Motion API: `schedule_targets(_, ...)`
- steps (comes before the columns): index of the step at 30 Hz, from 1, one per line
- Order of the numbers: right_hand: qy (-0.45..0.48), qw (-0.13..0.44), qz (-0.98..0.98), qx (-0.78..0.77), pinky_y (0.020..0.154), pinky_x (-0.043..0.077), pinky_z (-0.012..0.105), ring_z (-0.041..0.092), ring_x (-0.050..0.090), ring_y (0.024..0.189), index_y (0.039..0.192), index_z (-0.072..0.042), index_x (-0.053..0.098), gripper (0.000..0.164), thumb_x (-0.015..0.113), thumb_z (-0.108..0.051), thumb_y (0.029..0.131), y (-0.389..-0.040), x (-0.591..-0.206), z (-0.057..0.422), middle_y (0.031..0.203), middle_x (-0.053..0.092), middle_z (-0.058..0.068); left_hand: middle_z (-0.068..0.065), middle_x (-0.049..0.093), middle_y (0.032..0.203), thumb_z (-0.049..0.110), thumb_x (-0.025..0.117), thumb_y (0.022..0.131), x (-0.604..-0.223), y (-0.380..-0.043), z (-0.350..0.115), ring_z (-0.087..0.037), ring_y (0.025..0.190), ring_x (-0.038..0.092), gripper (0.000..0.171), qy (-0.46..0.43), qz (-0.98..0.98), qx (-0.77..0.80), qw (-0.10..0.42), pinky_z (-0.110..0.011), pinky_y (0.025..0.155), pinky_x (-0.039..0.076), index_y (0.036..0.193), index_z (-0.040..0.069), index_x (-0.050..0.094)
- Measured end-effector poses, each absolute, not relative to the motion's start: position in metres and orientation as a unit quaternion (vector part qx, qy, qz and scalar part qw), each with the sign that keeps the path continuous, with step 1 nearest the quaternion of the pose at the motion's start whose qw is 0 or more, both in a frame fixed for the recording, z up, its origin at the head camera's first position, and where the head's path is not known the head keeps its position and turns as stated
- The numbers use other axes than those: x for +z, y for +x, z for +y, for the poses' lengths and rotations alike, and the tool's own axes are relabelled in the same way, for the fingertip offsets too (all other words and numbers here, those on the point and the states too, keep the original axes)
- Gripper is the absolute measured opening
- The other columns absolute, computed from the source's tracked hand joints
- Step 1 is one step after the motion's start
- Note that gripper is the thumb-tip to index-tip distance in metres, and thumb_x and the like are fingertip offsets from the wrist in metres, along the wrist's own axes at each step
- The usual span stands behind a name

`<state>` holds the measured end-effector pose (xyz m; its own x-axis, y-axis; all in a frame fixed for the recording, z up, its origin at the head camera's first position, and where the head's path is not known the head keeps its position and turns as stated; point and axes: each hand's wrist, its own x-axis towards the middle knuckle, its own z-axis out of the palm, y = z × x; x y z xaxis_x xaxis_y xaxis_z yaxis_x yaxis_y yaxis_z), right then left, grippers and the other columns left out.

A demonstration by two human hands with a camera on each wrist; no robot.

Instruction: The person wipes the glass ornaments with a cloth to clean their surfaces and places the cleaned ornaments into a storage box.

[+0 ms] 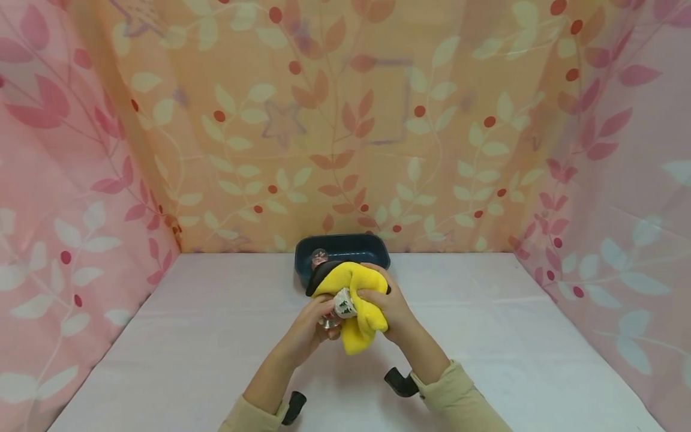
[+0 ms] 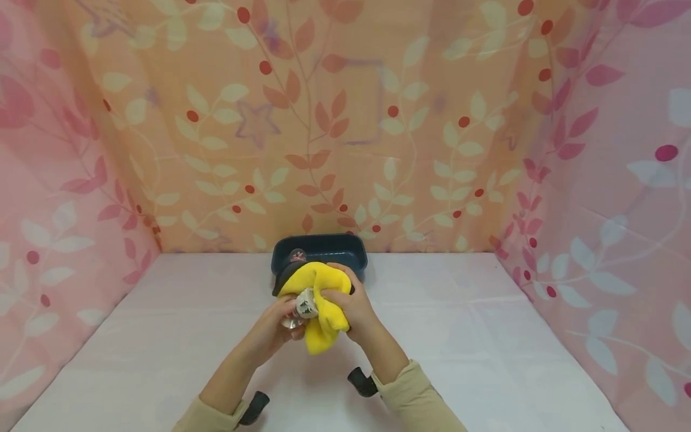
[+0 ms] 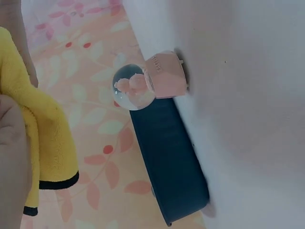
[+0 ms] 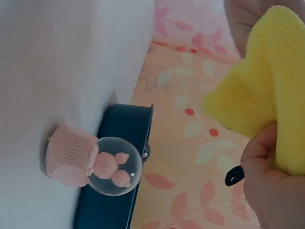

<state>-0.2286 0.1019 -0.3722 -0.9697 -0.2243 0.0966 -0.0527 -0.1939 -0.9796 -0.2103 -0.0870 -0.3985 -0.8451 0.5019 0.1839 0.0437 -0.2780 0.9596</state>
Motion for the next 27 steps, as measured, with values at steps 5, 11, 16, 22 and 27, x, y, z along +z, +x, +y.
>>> schedule_targets(5,-0.091,0.047,0.631,-0.769,0.078,0.05,0.033,0.023,0.053,0.095,0.139,-0.011,0.041,0.058,0.061,-0.001,0.085,-0.229,-0.377,0.108,0.114,0.049,0.011,0.003,0.052,0.075,0.029,0.032,0.104,-0.396,-0.21,-0.088,-0.008,0.058,0.044,0.029,0.198,0.542,0.802,0.157,-0.025,0.062,0.038,0.096,0.016,0.056)
schedule_targets(11,-0.138,0.013,0.592,-0.794,0.076,0.05,0.03,0.021,0.054,0.09,0.141,-0.013,0.037,0.062,0.059,0.0,0.085,-0.228,-0.371,0.113,0.112,0.048,0.01,0.004,0.049,0.07,0.03,0.028,0.104,-0.393,-0.21,-0.091,-0.008,0.053,0.041,0.035,0.165,0.524,0.823,0.144,-0.025,0.059,0.035,0.091,0.018,0.058)
schedule_targets(16,-0.202,0.06,0.623,-0.754,0.08,0.048,0.033,0.024,0.05,0.098,0.145,-0.013,0.029,0.069,0.062,-0.005,0.085,-0.226,-0.362,0.109,0.117,0.044,0.012,0.003,0.048,0.07,0.028,0.033,0.103,-0.393,-0.21,-0.089,-0.009,0.054,0.041,0.032,0.176,0.535,0.813,0.146,-0.024,0.059,0.037,0.086,0.017,0.057)
schedule_targets(22,-0.22,0.113,0.643,-0.725,0.081,0.047,0.035,0.027,0.048,0.102,0.145,-0.011,0.029,0.069,0.062,-0.004,0.085,-0.226,-0.36,0.106,0.118,0.044,0.013,0.004,0.053,0.07,0.028,0.031,0.104,-0.395,-0.21,-0.086,-0.008,0.054,0.043,0.033,0.21,0.525,0.809,0.159,-0.022,0.058,0.039,0.09,0.014,0.058)
schedule_targets(27,-0.21,0.103,0.636,-0.735,0.081,0.047,0.034,0.026,0.049,0.101,0.141,-0.007,0.032,0.065,0.061,0.0,0.083,-0.227,-0.365,0.107,0.117,0.046,0.012,0.005,0.055,0.069,0.028,0.028,0.104,-0.398,-0.209,-0.085,-0.008,0.051,0.041,0.034,0.226,0.508,0.812,0.175,-0.022,0.056,0.036,0.092,0.012,0.056)
